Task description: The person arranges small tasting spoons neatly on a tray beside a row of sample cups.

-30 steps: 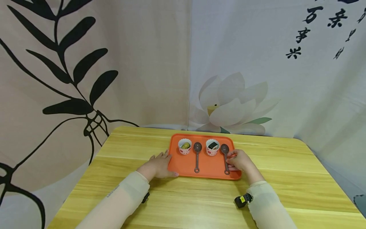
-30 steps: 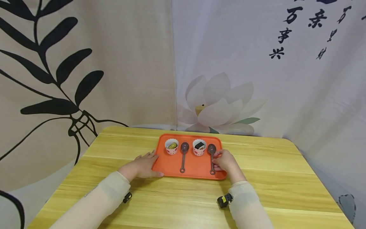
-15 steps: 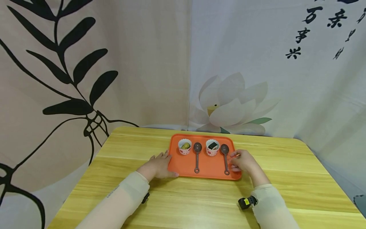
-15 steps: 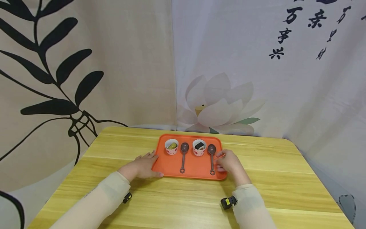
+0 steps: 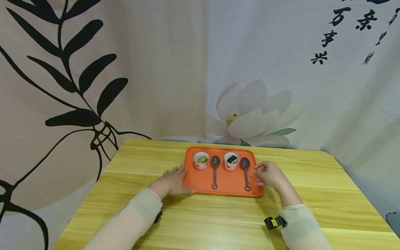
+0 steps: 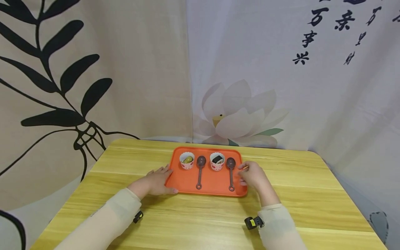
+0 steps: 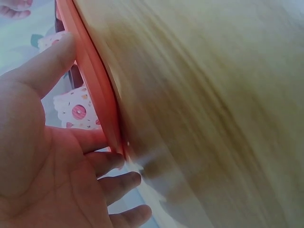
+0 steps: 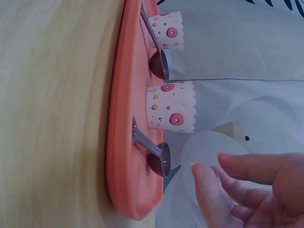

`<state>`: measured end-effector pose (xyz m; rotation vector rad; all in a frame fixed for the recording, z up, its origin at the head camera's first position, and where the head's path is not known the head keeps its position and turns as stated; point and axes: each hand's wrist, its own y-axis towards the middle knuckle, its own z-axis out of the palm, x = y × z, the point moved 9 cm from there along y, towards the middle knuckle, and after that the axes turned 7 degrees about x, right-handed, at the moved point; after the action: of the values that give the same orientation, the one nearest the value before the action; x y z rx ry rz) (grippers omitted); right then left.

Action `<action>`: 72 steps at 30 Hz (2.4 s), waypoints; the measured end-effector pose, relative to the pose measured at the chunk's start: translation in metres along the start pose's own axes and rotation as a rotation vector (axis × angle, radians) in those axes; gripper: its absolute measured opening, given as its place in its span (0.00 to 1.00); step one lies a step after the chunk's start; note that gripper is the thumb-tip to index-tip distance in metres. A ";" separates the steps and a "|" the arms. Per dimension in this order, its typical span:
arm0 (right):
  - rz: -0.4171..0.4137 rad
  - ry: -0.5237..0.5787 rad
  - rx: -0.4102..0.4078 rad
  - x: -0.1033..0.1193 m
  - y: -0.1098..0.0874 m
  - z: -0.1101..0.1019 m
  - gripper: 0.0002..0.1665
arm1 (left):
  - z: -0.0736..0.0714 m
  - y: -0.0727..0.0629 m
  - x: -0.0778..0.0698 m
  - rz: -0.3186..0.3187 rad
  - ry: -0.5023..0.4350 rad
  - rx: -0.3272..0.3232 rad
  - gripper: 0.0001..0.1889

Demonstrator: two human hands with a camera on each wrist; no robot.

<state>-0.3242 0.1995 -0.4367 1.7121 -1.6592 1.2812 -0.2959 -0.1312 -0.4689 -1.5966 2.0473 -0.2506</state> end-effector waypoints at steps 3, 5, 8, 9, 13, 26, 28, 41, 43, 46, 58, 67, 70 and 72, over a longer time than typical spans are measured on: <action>-0.011 -0.017 -0.015 0.004 -0.004 -0.004 0.16 | 0.000 0.000 0.001 0.005 -0.005 -0.004 0.52; -0.023 -0.026 -0.021 0.006 -0.007 -0.006 0.15 | 0.000 0.001 0.001 0.010 -0.013 -0.007 0.52; -0.038 -0.037 -0.028 0.009 -0.010 -0.009 0.15 | 0.000 0.001 0.002 0.021 -0.025 -0.014 0.52; -0.041 -0.042 -0.030 0.010 -0.012 -0.010 0.14 | 0.000 0.001 0.002 0.026 -0.030 -0.016 0.51; -0.059 -0.079 -0.038 0.011 -0.015 -0.013 0.14 | 0.000 0.000 0.003 0.038 -0.029 -0.023 0.51; -0.119 -0.196 -0.066 0.007 -0.023 -0.018 0.13 | -0.002 -0.003 0.002 0.088 -0.017 -0.055 0.47; -0.125 -0.221 -0.070 0.007 -0.024 -0.019 0.13 | -0.003 -0.004 0.002 0.091 -0.012 -0.060 0.46; -0.177 -0.287 -0.081 0.001 -0.030 -0.021 0.12 | -0.005 -0.009 0.000 0.147 0.015 -0.121 0.41; -0.184 -0.293 -0.083 0.001 -0.031 -0.022 0.11 | -0.007 -0.011 0.000 0.158 0.015 -0.135 0.41; -0.191 -0.304 -0.090 0.002 -0.031 -0.023 0.11 | -0.008 -0.014 0.001 0.165 0.017 -0.156 0.39; -0.309 -0.460 -0.193 0.010 -0.043 -0.039 0.08 | -0.023 -0.031 0.005 0.246 0.047 -0.320 0.33; -0.432 -0.536 -0.255 0.021 -0.057 -0.058 0.10 | -0.038 -0.052 0.015 0.248 0.055 -0.489 0.28; -0.443 -0.596 -0.277 0.024 -0.064 -0.065 0.13 | -0.046 -0.060 0.017 0.244 0.061 -0.532 0.28; -0.449 -0.647 -0.292 0.026 -0.069 -0.069 0.15 | -0.052 -0.065 0.019 0.237 0.071 -0.554 0.28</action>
<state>-0.2849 0.2550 -0.3624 2.2653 -1.5258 0.2692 -0.2701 -0.1762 -0.4014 -1.6319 2.4784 0.3850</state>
